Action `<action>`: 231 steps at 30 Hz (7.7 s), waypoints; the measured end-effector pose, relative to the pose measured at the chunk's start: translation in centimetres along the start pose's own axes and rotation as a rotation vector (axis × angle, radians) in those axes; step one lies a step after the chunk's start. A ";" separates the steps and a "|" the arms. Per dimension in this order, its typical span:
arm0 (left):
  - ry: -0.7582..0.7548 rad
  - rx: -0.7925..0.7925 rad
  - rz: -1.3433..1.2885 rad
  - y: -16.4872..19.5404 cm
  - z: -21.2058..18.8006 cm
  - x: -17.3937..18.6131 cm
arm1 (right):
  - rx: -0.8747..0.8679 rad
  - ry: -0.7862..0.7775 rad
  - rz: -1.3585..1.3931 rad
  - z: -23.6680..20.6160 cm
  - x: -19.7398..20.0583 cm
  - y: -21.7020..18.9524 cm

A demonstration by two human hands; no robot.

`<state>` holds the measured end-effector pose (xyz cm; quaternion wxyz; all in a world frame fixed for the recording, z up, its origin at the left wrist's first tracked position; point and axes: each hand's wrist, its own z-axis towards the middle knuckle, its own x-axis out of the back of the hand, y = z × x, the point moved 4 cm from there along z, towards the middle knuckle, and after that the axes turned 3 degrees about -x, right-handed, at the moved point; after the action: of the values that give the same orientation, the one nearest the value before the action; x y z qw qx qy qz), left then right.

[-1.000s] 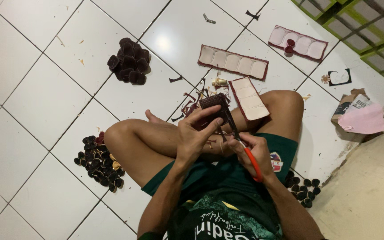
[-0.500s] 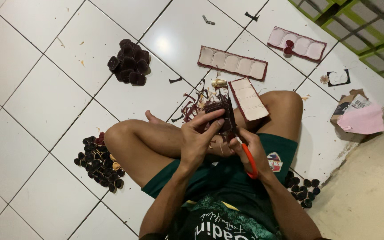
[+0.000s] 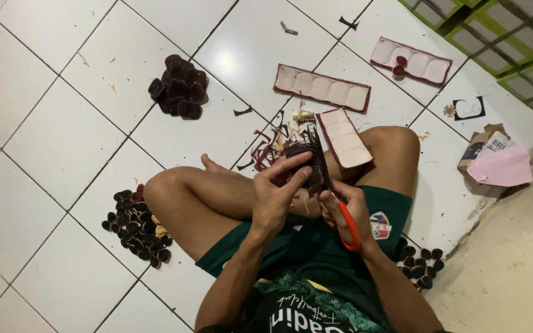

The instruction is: The person sits on a tiled floor and uses red-handled scissors to trim the edges of a dark brown flexible sheet. They repeatedly cut small strips from the sheet and place the trimmed pieces into a growing pile on the floor.

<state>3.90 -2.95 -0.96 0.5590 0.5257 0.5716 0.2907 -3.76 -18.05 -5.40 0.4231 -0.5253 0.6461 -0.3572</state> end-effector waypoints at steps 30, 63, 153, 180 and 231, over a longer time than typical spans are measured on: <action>-0.256 -0.138 0.184 1.8 1.3 0.8 | 0.089 -0.012 -0.158 -0.3 0.7 -1.8; 0.198 -0.150 0.037 0.0 -0.4 -0.8 | 0.127 -0.031 -0.145 0.6 -0.6 -1.5; 0.009 -0.201 0.308 0.3 1.9 4.9 | -0.150 0.002 -0.182 0.4 1.3 1.7; -0.365 -0.028 0.322 -0.7 2.6 12.3 | 0.162 -0.379 -0.485 2.1 -0.9 -0.5; 0.047 -0.382 1.088 -4.2 12.7 8.9 | 0.127 0.316 0.124 3.6 5.6 4.9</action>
<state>16.30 0.84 -10.38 0.4012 0.6269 0.1687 0.6462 -2.82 -22.71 -12.19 0.3700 -0.3938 0.7118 -0.4487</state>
